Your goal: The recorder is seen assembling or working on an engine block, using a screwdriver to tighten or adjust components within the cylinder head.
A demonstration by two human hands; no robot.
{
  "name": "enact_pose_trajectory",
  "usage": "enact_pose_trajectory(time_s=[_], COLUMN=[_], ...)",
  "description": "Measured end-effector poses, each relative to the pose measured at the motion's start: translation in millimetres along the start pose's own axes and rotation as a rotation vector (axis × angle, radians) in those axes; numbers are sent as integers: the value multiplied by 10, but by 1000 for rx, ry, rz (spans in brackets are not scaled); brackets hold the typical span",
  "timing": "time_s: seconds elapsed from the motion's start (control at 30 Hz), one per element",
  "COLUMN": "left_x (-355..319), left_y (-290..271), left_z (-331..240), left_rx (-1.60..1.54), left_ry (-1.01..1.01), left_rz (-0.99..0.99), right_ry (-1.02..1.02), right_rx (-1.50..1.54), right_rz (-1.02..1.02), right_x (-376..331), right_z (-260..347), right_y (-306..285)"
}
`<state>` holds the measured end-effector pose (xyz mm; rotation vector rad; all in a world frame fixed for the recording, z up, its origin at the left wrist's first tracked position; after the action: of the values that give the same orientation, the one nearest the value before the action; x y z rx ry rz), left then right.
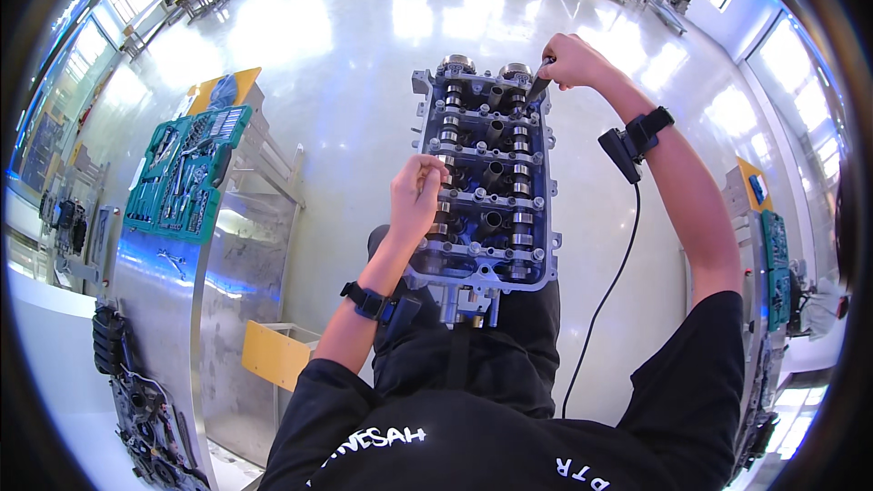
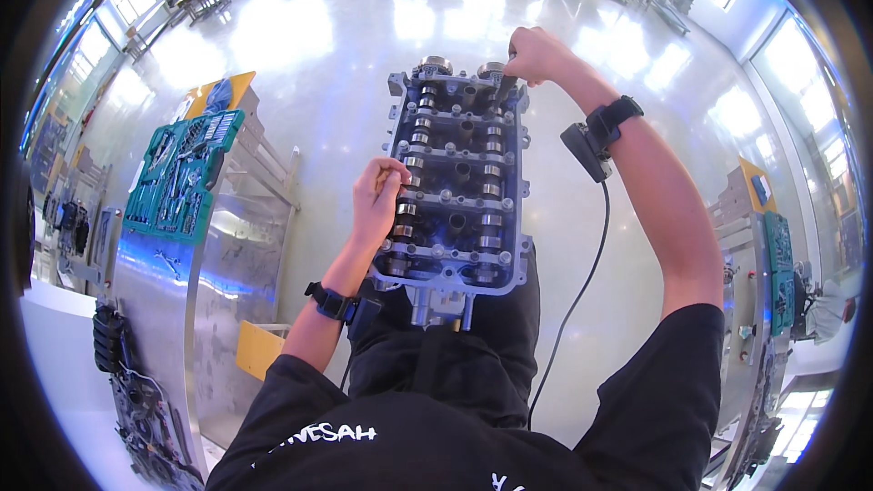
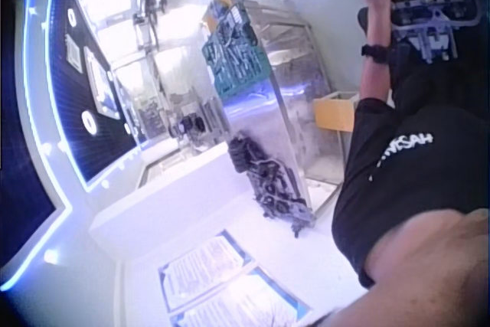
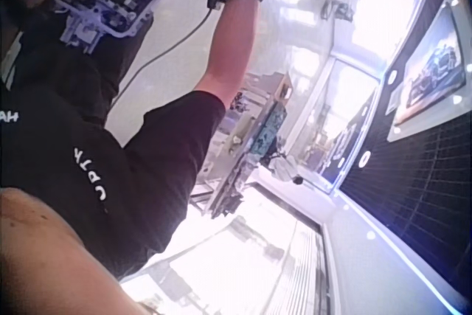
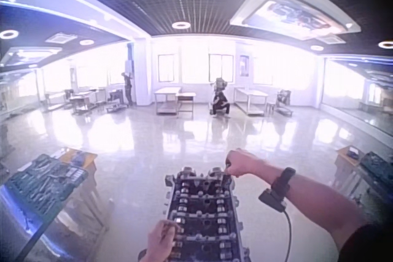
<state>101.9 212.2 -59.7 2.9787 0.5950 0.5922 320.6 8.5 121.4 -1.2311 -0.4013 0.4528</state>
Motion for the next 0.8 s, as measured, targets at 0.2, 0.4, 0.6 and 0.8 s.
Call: enact_pose_trajectory(time_s=[0.2,0.4,0.6,0.8], left_x=[-11,-15,7,2], left_y=[9,-12,2,-36], left_z=[-21,-2,11,18], left_rx=[8,0,-6,-4], left_ry=[-13,-25,-11,-2], left_rz=[3,-1,12,3], right_ry=[58,16,-344,-131], right_rx=[-11,-71,-203,-341], right_rz=[57,79,9,-56], right_x=[52,85,147,26], right_z=[-6,83,146,451], right_y=[-7,53,151,126])
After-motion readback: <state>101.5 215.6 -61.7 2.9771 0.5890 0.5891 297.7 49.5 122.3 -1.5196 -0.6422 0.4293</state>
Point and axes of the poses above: each hand's wrist, its own x-axis towards the middle knuckle, its own y-axis out of the palm, z = x × y, the point moved 4 cm from there along x, towards the middle knuckle, and after that the axes turned 4 degrees about -z, right-handed, at the moved point
